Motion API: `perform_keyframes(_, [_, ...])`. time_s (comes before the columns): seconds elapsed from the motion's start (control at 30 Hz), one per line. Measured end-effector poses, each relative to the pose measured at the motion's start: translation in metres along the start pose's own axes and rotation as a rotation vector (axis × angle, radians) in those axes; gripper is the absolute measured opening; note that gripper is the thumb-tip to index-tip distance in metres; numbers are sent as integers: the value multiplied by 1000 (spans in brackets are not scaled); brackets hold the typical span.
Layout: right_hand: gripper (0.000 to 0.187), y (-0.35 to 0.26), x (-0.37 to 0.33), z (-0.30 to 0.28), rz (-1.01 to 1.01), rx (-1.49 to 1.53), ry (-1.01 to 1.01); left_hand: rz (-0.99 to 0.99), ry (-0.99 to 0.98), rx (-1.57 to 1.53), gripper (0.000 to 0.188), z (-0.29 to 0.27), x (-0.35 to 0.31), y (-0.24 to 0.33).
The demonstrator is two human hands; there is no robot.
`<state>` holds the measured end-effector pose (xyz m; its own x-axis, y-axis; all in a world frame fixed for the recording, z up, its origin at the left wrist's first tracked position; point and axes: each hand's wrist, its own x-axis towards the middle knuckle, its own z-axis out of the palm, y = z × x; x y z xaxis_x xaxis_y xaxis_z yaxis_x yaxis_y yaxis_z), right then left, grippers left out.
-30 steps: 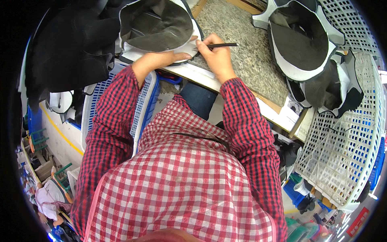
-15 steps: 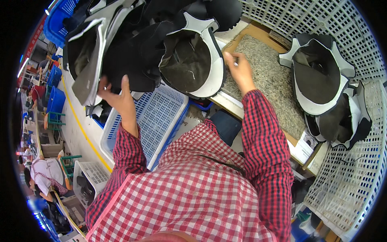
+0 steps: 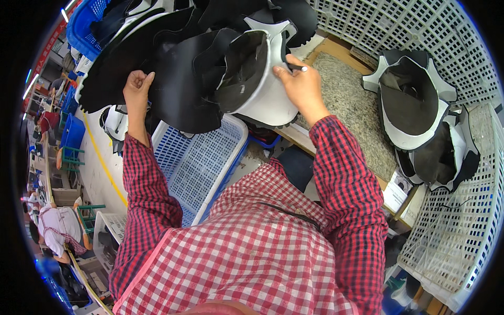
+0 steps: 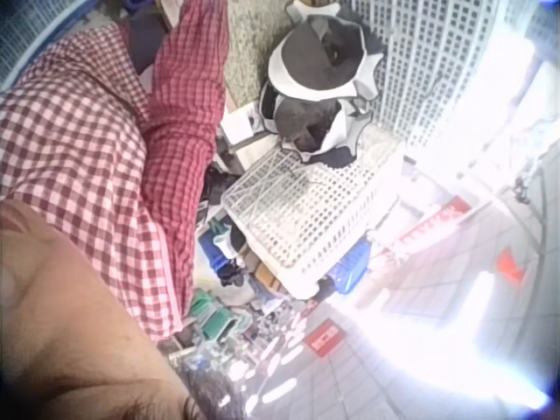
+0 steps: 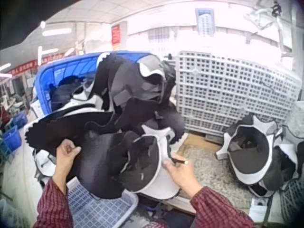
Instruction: The person picks black and white shoe parts from a blue basket, places them on a work surface, and marks them with a pen. They then fold and align the parts by hand, preparing them for assembly. The person handles multiple parts one at a time, turning them over and inspecting edges.
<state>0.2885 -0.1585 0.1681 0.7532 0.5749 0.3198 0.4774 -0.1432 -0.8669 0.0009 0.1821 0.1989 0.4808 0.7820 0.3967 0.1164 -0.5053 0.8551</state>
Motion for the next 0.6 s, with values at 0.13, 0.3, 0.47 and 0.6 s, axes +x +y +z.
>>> perform_keyframes(0.13, [31, 13, 7, -5, -14, -106, 54, 86, -363, -12, 67, 6, -22, 34])
perform_keyframes(0.3, [41, -8, 15, 5, -32, -235, 49, 49, -427, 192, 91, 15, -37, 59])
perform_keyframes(0.47, [54, -53, 30, 17, 5, -90, -12, -209, -609, 0, 70, -20, 8, 58])
perform_keyframes(0.6, [39, -77, 50, -63, 32, 261, 26, -350, -413, -149, 53, -45, 47, 58])
